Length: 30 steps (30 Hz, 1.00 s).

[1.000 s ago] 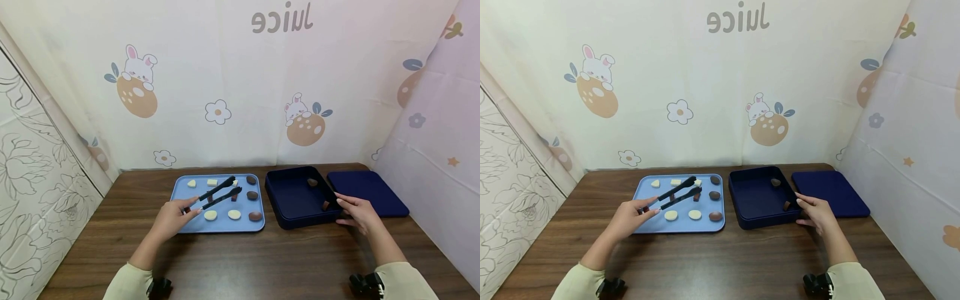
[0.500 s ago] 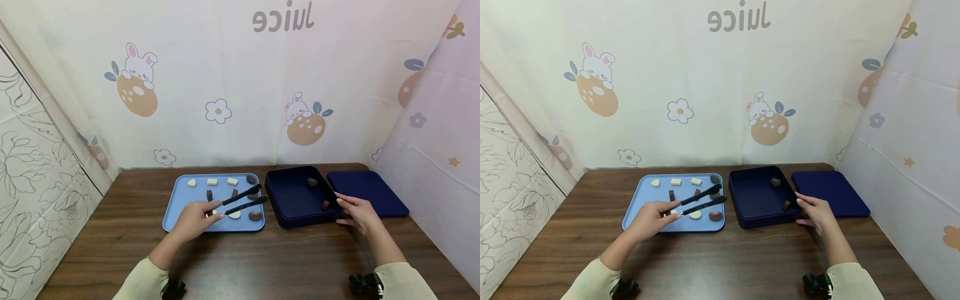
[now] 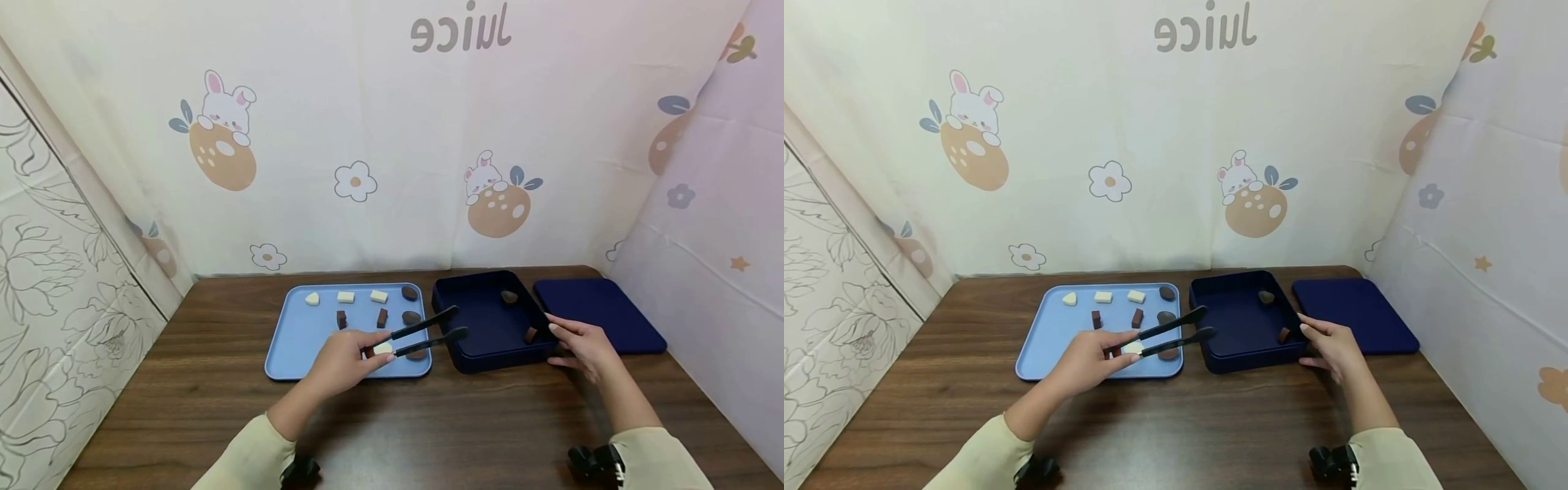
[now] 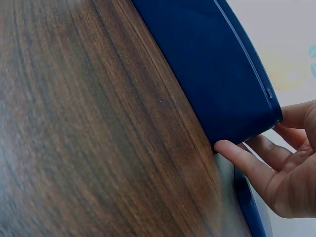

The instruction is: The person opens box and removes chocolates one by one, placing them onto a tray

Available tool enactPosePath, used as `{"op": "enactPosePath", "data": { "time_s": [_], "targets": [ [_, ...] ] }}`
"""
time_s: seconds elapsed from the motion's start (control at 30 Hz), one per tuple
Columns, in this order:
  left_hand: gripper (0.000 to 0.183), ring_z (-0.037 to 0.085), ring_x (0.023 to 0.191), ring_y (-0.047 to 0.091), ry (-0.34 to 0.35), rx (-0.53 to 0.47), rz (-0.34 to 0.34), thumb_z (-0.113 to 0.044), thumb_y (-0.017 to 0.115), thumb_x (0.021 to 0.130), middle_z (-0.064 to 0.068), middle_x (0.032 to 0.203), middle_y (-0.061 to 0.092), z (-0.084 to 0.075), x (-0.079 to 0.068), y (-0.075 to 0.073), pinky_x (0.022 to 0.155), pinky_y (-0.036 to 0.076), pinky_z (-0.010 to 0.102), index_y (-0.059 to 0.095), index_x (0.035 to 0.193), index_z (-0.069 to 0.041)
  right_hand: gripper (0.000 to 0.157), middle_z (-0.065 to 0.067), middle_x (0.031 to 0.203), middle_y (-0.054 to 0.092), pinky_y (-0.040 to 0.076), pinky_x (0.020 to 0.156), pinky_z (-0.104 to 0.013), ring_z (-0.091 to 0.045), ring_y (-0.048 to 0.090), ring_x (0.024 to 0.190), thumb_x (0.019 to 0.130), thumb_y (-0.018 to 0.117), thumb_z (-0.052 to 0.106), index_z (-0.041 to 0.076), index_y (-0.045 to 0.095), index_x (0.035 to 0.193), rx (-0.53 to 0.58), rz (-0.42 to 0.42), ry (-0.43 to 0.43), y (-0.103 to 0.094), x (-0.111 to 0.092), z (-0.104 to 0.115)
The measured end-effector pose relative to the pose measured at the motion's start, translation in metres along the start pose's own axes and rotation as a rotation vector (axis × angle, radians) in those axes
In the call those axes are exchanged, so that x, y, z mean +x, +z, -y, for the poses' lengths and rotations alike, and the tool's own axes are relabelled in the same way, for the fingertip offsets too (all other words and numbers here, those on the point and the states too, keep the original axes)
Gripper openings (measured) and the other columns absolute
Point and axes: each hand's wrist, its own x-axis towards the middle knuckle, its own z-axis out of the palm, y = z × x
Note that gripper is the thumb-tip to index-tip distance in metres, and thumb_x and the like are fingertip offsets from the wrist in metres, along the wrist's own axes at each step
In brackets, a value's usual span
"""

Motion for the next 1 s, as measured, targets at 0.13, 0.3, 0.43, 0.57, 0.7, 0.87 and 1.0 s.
{"op": "enactPosePath", "data": {
  "time_s": [0.13,0.3,0.43,0.57,0.7,0.87,1.0],
  "targets": [
    [0.042,0.004,0.055,0.044,0.034,0.024,0.008,-0.038,0.071,0.09,-0.016,0.063,0.053,-0.005,0.006,0.006,0.048,0.035,0.022,0.068,0.128,-0.02,0.06,-0.023,0.159,-0.003,0.054,0.082,-0.038,-0.052,0.002,0.14,0.102,0.053,0.027,0.003,0.026,0.15,-0.001,0.0,0.0,0.0,0.0,0.0],
    [0.042,0.003,0.055,0.043,0.069,0.046,0.026,-0.037,0.07,0.091,-0.017,0.064,0.054,-0.012,0.012,0.012,0.047,0.034,0.022,0.067,0.129,-0.02,0.059,-0.023,0.159,-0.003,0.055,0.082,-0.038,-0.053,0.002,0.14,0.103,0.051,0.026,0.003,0.025,0.15,-0.01,0.004,-0.005,0.0,-0.001,0.0],
    [0.043,0.002,0.054,0.042,0.102,0.057,0.047,-0.038,0.068,0.092,-0.017,0.065,0.054,-0.017,0.018,0.017,0.047,0.034,0.021,0.065,0.131,-0.021,0.059,-0.023,0.159,-0.002,0.055,0.082,-0.038,-0.053,0.002,0.14,0.103,0.051,0.026,0.003,0.025,0.151,-0.017,0.003,-0.008,0.0,-0.001,0.001],
    [0.044,0.002,0.053,0.042,0.129,0.087,0.068,-0.04,0.067,0.092,-0.017,0.063,0.052,-0.021,0.026,0.019,0.046,0.033,0.021,0.064,0.132,-0.02,0.06,-0.024,0.159,-0.001,0.054,0.082,-0.038,-0.053,0.003,0.14,0.103,0.051,0.026,0.002,0.025,0.151,-0.022,0.005,-0.016,0.001,0.0,0.001],
    [0.045,0.004,0.049,0.039,0.144,0.148,0.106,-0.042,0.066,0.093,-0.014,0.056,0.047,-0.025,0.036,0.022,0.045,0.029,0.022,0.064,0.132,-0.022,0.06,-0.024,0.158,-0.001,0.054,0.082,-0.039,-0.053,0.003,0.14,0.103,0.052,0.026,0.002,0.025,0.15,-0.021,0.003,-0.016,0.0,0.0,0.001],
    [0.045,0.008,0.042,0.03,0.127,0.212,0.144,-0.045,0.064,0.093,-0.008,0.049,0.039,-0.034,0.05,0.025,0.042,0.023,0.023,0.063,0.133,-0.025,0.06,-0.024,0.159,-0.002,0.055,0.082,-0.039,-0.053,0.003,0.139,0.103,0.051,0.026,0.001,0.024,0.15,-0.02,0.0,-0.012,0.0,-0.001,0.0],
    [0.046,0.009,0.04,0.028,0.114,0.242,0.18,-0.047,0.063,0.093,-0.005,0.046,0.038,-0.042,0.06,0.027,0.041,0.022,0.023,0.061,0.135,-0.027,0.06,-0.024,0.159,-0.002,0.055,0.082,-0.039,-0.053,0.003,0.139,0.103,0.052,0.026,0.002,0.025,0.15,-0.014,0.002,-0.013,0.0,-0.001,0.001]
  ]
}}
